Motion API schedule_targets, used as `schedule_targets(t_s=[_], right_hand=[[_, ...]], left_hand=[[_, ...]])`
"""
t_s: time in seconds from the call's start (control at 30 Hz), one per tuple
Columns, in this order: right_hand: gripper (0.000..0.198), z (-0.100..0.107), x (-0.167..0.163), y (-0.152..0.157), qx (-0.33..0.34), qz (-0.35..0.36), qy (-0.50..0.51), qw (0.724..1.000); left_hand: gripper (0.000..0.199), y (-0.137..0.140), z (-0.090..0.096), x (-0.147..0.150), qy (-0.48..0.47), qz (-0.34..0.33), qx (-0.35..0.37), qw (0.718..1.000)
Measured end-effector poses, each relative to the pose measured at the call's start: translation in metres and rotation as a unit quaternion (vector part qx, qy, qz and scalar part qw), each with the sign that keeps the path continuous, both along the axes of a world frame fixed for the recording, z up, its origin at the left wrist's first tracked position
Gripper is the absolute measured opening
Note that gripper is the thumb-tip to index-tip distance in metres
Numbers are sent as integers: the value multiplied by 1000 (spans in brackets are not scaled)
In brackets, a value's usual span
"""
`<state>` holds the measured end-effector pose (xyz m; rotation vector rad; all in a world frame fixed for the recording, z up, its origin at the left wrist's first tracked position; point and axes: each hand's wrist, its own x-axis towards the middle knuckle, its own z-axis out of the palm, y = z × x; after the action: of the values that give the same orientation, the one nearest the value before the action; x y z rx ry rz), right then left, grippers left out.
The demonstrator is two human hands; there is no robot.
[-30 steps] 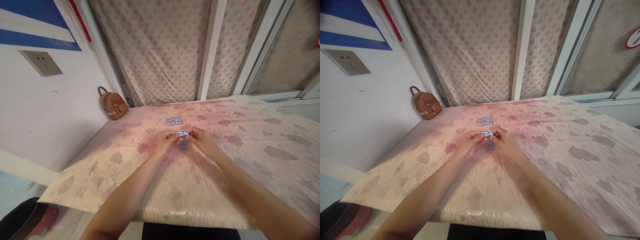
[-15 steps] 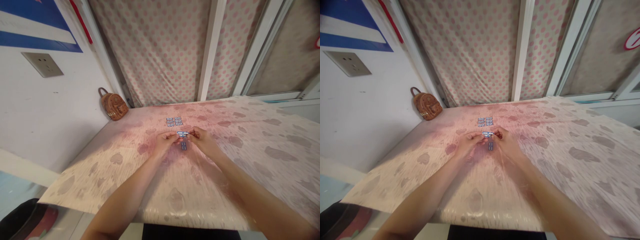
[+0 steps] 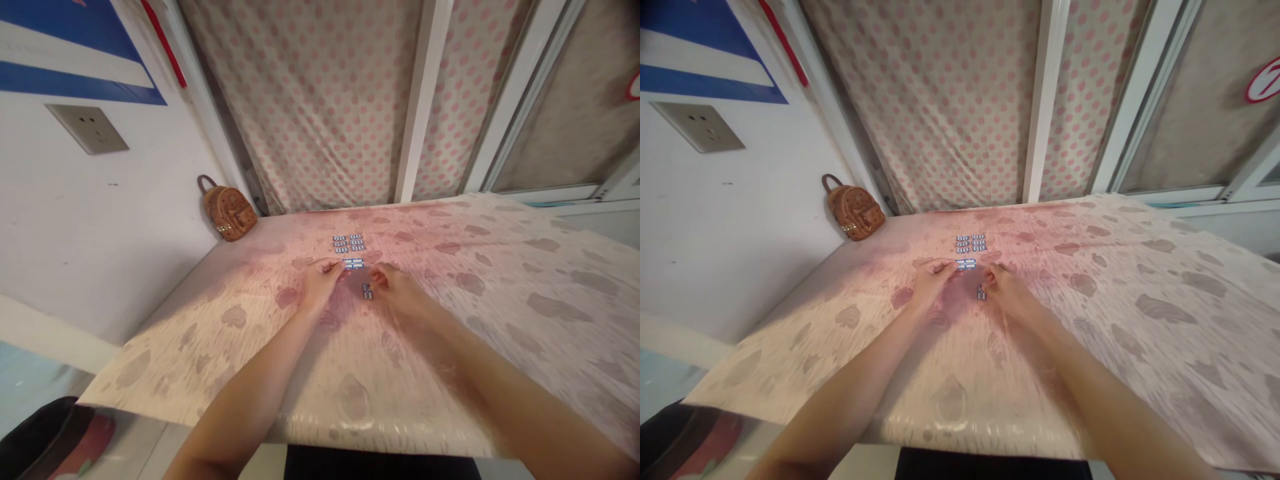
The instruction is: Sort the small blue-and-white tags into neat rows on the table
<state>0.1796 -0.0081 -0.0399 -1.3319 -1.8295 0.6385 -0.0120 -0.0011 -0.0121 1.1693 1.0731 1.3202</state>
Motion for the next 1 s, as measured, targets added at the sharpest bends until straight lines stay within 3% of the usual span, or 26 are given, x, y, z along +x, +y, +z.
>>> schedule_targets(t_s=[0.17, 0.43, 0.73, 0.87, 1.0], right_hand=[[27, -2, -5, -3, -13, 25, -109, 994], [42, -5, -11, -4, -23, 30, -88, 995], [11, 18, 0, -5, 43, -58, 32, 997], [11, 23, -6, -9, 34, -27, 82, 996], [10, 21, -12, -11, 45, 2, 69, 997]], left_hand=[[6, 3, 0, -1, -9, 20, -3, 1000], [7, 0, 3, 0, 30, 21, -2, 999], [7, 4, -4, -3, 45, 16, 8, 999], [9, 4, -7, -2, 55, 0, 26, 998], [13, 4, -10, 0, 65, -9, 41, 997]])
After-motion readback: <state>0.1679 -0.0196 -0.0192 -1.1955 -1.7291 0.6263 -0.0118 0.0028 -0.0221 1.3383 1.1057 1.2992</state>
